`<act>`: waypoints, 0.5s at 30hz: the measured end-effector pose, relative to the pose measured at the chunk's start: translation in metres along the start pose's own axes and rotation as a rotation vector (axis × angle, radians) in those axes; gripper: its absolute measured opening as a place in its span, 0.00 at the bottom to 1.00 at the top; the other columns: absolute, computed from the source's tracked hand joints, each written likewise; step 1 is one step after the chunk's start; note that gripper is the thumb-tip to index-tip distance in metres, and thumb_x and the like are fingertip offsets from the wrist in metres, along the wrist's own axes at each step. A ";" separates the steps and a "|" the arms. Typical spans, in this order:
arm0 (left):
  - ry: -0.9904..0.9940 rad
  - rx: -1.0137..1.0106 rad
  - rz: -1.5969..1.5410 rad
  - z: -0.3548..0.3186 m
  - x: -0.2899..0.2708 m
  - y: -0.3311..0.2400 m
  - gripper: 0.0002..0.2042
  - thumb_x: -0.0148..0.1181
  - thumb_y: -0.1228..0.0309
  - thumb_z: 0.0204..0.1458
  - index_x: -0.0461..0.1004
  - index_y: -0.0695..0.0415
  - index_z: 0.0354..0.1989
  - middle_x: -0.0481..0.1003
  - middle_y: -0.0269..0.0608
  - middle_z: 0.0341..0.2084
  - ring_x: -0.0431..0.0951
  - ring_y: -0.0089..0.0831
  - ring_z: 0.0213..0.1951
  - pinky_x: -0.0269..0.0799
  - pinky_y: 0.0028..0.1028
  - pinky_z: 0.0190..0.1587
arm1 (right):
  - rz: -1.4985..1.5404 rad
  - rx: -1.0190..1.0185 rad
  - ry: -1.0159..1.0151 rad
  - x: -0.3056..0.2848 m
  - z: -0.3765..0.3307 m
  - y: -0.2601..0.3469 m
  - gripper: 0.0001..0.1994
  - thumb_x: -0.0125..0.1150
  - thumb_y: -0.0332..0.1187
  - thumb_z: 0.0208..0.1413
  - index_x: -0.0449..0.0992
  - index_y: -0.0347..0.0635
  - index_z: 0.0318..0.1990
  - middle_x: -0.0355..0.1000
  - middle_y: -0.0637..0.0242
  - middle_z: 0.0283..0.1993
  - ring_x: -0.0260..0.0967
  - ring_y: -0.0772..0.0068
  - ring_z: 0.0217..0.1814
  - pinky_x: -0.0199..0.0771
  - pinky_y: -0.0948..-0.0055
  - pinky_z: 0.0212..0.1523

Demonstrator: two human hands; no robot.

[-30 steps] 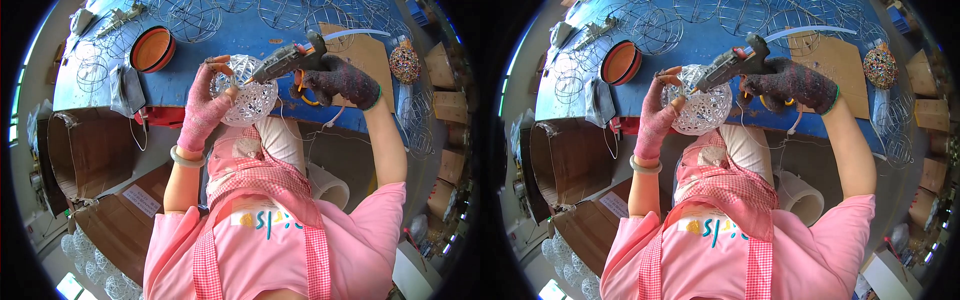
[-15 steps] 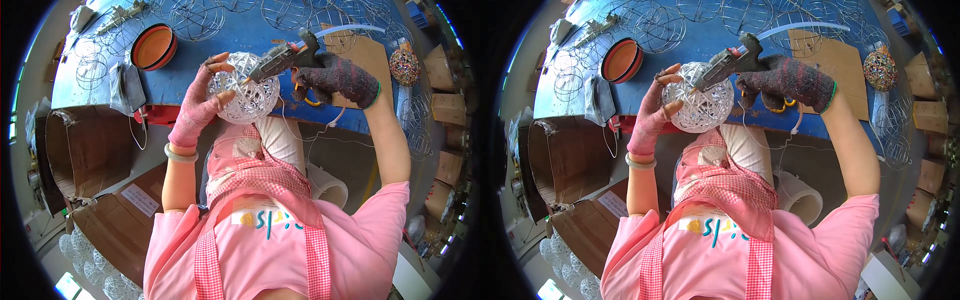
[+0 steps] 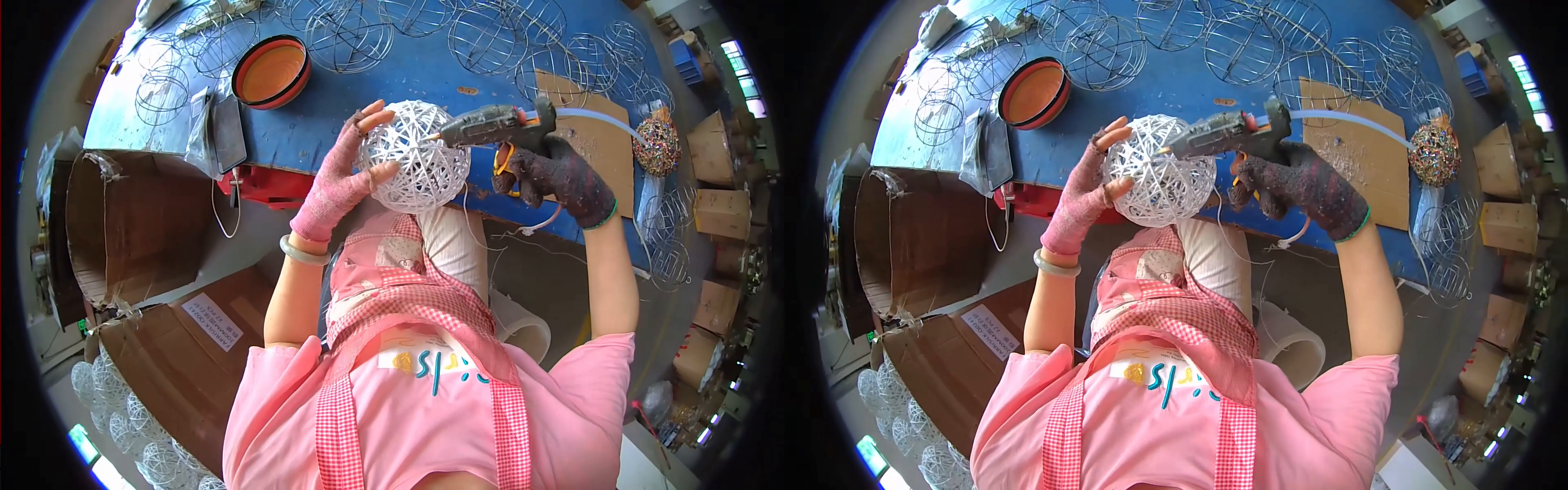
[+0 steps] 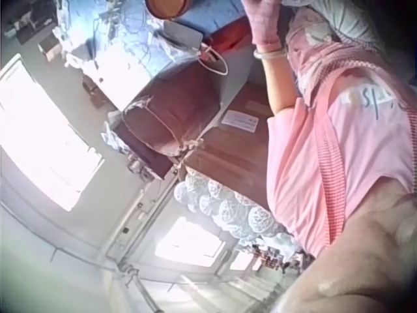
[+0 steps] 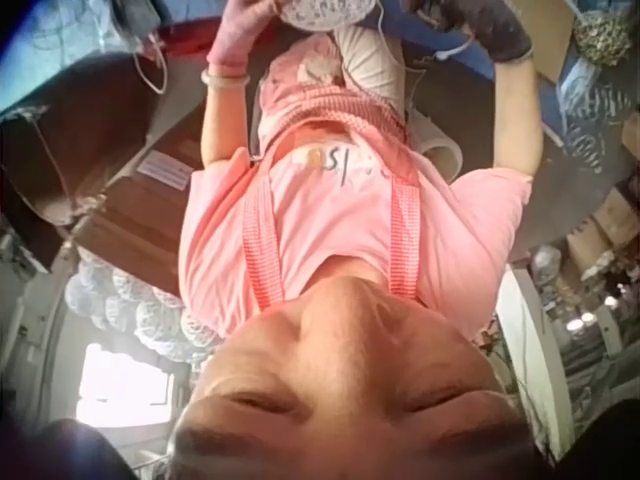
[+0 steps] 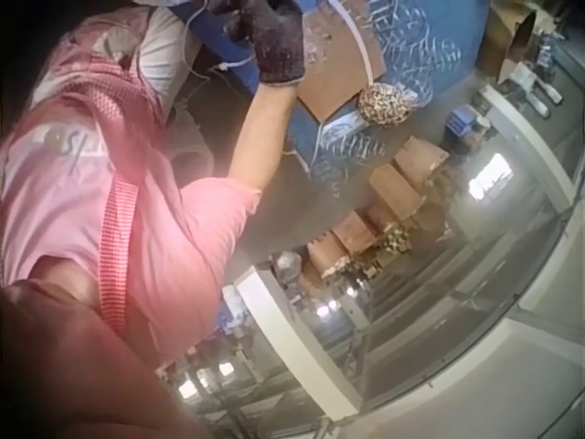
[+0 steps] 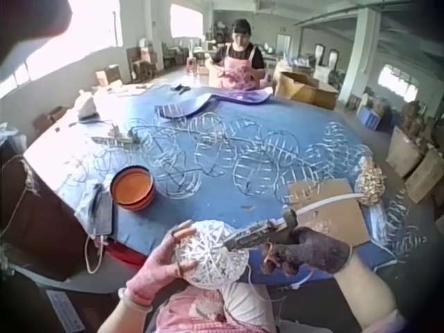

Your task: Gluing white thread components onto a spherical decorative ball using a hot glue gun.

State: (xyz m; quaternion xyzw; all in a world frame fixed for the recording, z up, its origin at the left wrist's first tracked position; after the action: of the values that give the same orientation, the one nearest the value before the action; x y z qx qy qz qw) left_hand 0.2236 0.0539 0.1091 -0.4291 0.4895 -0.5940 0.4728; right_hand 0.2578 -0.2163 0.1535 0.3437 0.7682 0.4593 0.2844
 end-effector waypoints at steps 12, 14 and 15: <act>-0.033 0.013 0.023 -0.002 0.001 0.000 0.32 0.71 0.67 0.51 0.70 0.54 0.66 0.60 0.44 0.71 0.57 0.39 0.73 0.51 0.39 0.74 | 0.199 0.028 -0.061 0.020 -0.017 -0.018 0.22 0.68 0.48 0.59 0.77 0.40 0.53 0.79 0.62 0.37 0.72 0.80 0.30 0.67 0.80 0.28; -0.038 0.010 0.030 -0.003 0.001 0.000 0.32 0.71 0.67 0.51 0.70 0.54 0.66 0.60 0.44 0.71 0.57 0.39 0.74 0.51 0.39 0.74 | 0.185 0.017 -0.088 0.022 -0.018 -0.021 0.21 0.67 0.45 0.61 0.77 0.40 0.53 0.80 0.63 0.38 0.72 0.80 0.29 0.69 0.79 0.29; -0.044 0.006 0.041 -0.003 0.001 -0.001 0.32 0.71 0.67 0.51 0.70 0.54 0.66 0.60 0.44 0.71 0.57 0.39 0.74 0.51 0.39 0.74 | 0.164 0.005 -0.109 0.022 -0.020 -0.023 0.20 0.67 0.44 0.62 0.77 0.40 0.54 0.80 0.64 0.38 0.72 0.79 0.29 0.70 0.78 0.29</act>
State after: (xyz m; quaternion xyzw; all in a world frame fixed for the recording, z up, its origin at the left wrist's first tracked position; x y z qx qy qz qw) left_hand 0.2201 0.0536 0.1091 -0.4305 0.4857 -0.5762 0.4968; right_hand 0.2229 -0.2167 0.1390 0.4305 0.7220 0.4597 0.2865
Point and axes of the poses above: each hand's wrist, its own z-axis towards the middle knuckle, its own x-axis out of the palm, y = z × x, the point moved 8 cm from there along z, towards the middle knuckle
